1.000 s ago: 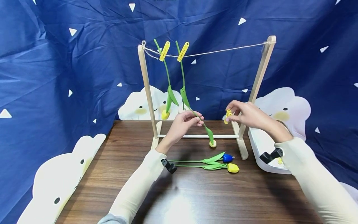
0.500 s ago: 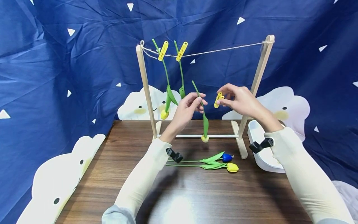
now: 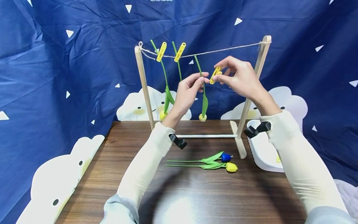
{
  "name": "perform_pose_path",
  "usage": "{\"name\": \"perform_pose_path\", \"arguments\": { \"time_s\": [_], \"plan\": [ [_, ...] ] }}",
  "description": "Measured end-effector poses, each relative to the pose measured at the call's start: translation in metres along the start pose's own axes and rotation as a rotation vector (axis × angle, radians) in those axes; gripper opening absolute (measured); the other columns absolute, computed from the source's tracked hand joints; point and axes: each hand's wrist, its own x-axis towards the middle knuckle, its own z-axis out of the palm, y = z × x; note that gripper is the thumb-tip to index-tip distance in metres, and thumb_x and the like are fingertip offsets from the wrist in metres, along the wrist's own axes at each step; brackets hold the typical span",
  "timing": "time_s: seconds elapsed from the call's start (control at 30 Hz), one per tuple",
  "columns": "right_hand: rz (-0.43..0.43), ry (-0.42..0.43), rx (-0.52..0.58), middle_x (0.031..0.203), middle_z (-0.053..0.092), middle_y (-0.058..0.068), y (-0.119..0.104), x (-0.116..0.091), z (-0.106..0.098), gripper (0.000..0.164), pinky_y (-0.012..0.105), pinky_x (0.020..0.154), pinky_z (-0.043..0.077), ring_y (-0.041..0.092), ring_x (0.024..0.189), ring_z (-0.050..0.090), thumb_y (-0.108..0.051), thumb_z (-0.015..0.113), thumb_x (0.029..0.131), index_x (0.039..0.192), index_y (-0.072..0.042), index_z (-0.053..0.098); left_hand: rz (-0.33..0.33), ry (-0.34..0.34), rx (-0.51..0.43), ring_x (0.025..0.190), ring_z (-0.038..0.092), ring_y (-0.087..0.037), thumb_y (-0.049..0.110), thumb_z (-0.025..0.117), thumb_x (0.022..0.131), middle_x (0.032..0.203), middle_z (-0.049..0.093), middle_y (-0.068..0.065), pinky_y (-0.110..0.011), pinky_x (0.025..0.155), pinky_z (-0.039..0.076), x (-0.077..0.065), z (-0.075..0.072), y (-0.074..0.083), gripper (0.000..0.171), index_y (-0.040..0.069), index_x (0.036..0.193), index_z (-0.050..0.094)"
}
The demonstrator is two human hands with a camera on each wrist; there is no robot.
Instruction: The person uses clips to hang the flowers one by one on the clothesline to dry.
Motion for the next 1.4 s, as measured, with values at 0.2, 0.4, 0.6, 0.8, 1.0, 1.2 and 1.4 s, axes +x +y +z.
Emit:
{"name": "perform_pose_path", "arguments": {
  "time_s": [0.2,0.4,0.6,0.8,1.0,1.2,1.4],
  "plan": [
    [-0.006,0.116,0.046,0.088,0.068,-0.024,-0.015,0.020,-0.004,0.032,0.023,0.065,0.041,0.004,0.073,0.063,-0.025,0.091,0.087,0.112,-0.012,0.078,-0.034,0.106,0.003,0.089,0.062,-0.019,0.020,0.061,0.110,0.111,0.078,-0.017,-0.026,0.081,0.056,0.017,-0.001,0.004,0.027,0.003,0.125,0.076],
    [-0.008,0.175,0.166,0.087,0.071,-0.024,-0.023,0.039,-0.004,0.025,0.018,0.063,0.045,0.004,0.068,0.063,-0.015,0.092,0.086,0.102,-0.004,0.077,-0.076,0.142,0.017,0.104,0.066,-0.017,0.020,0.062,0.109,0.110,0.080,-0.011,-0.024,0.081,0.054,0.027,0.000,0.007,0.027,0.005,0.127,0.075],
    [0.028,0.208,0.401,0.085,0.078,-0.012,-0.036,0.058,-0.005,0.015,0.018,0.058,0.054,0.009,0.055,0.066,-0.007,0.090,0.085,0.094,-0.007,0.078,-0.083,0.160,0.000,0.104,0.071,-0.012,0.019,0.061,0.110,0.110,0.079,-0.013,-0.023,0.086,0.055,0.033,0.001,0.011,0.027,0.006,0.128,0.075],
    [0.074,0.241,0.434,0.081,0.077,-0.012,-0.043,0.071,-0.004,0.014,0.019,0.053,0.054,0.009,0.047,0.062,-0.008,0.091,0.083,0.087,-0.006,0.078,-0.114,0.178,-0.033,0.102,0.075,-0.012,0.021,0.059,0.111,0.109,0.080,-0.012,-0.022,0.083,0.053,0.038,0.003,0.012,0.028,0.008,0.130,0.075],
    [0.108,0.228,0.371,0.074,0.075,-0.016,-0.045,0.078,0.001,0.014,0.018,0.051,0.051,0.008,0.044,0.058,-0.014,0.092,0.084,0.087,-0.009,0.079,-0.127,0.208,-0.065,0.100,0.076,-0.014,0.020,0.060,0.111,0.107,0.080,-0.011,-0.027,0.084,0.053,0.043,0.005,0.013,0.028,0.007,0.129,0.076],
    [0.114,0.188,0.321,0.072,0.073,-0.017,-0.046,0.080,0.008,0.016,0.019,0.051,0.052,0.008,0.045,0.059,-0.015,0.093,0.084,0.090,-0.008,0.080,-0.159,0.229,-0.094,0.099,0.075,-0.014,0.018,0.059,0.110,0.107,0.079,-0.012,-0.022,0.081,0.053,0.045,0.005,0.014,0.027,0.007,0.128,0.076],
    [0.144,0.149,0.274,0.075,0.073,-0.017,-0.048,0.082,0.009,0.023,0.019,0.052,0.054,0.007,0.047,0.061,-0.018,0.092,0.085,0.101,-0.006,0.080,-0.191,0.271,-0.100,0.095,0.073,-0.013,0.017,0.060,0.110,0.107,0.079,-0.011,-0.020,0.078,0.053,0.044,0.005,0.014,0.027,0.005,0.127,0.077]
  ]
}}
